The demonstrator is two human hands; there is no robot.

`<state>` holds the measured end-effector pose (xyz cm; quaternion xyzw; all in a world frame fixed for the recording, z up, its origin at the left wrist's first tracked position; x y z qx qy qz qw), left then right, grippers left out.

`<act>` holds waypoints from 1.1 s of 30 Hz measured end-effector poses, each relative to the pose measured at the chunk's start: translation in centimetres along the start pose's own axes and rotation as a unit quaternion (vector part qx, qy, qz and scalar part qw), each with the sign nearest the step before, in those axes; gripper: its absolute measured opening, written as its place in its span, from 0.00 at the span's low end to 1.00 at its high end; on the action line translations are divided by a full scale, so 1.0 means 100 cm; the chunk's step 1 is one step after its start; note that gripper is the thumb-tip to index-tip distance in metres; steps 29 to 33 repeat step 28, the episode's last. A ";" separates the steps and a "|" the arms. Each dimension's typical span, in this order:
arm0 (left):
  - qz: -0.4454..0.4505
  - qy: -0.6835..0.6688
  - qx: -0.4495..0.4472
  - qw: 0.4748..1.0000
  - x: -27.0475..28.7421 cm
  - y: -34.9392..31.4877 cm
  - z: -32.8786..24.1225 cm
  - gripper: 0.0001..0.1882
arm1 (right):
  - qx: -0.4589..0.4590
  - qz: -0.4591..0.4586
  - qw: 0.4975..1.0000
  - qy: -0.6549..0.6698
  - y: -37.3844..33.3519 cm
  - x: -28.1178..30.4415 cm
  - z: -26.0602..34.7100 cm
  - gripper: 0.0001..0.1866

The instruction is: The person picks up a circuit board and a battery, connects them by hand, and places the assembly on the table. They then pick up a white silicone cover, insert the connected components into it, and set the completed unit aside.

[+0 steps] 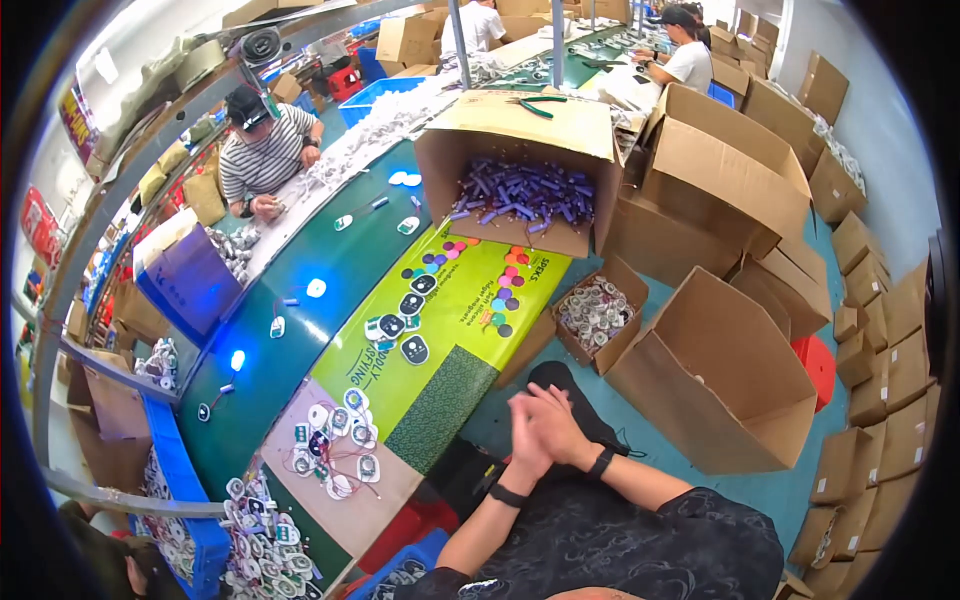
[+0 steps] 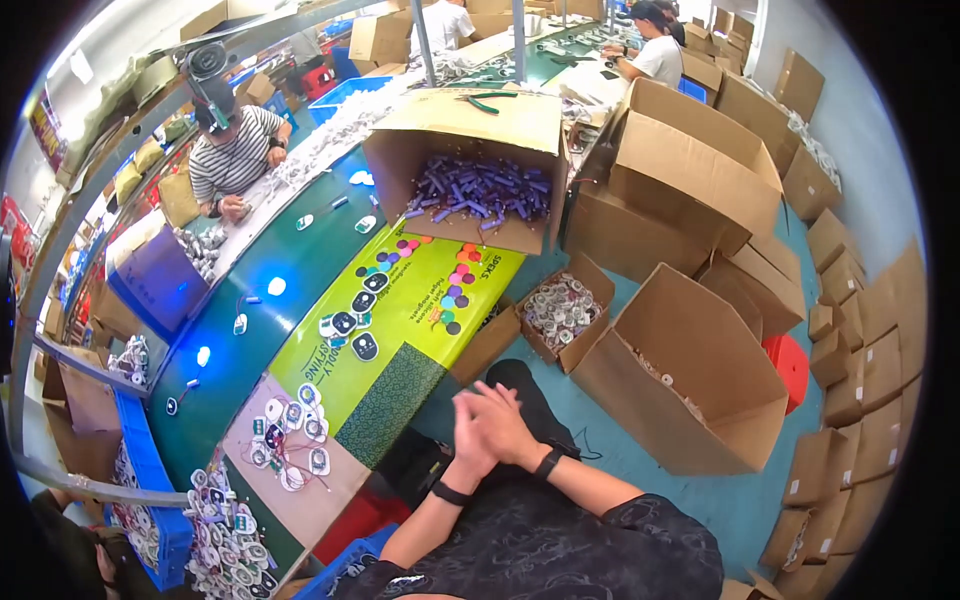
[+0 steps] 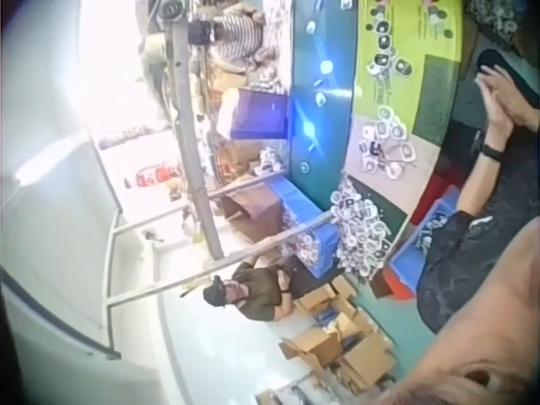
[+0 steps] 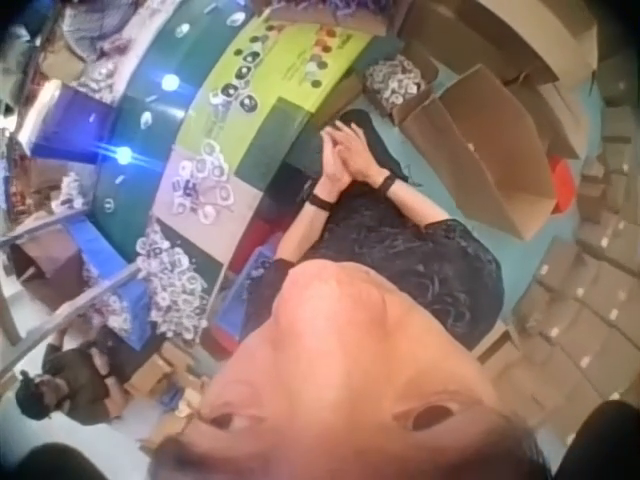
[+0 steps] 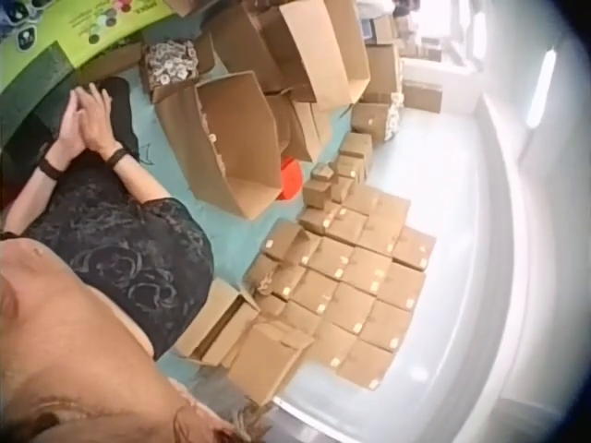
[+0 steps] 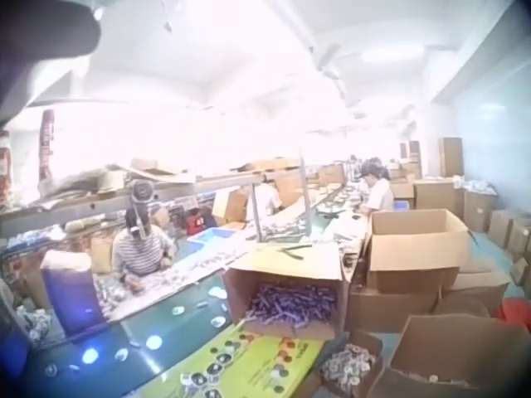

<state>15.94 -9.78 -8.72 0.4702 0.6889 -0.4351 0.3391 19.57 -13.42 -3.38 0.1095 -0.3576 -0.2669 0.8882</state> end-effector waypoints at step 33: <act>0.176 0.960 -0.063 0.210 0.053 0.030 0.056 0.39 | -0.356 0.310 0.881 0.042 -0.159 0.052 -0.092 0.17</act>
Point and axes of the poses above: each hand's wrist, its own y-axis towards the middle knuckle, its own x-axis out of the back of the hand, z = x × y, the point moved 7 cm from there along y, towards the middle knuckle, and after that the axes turned 5 degrees about y, right-handed, at the moved point
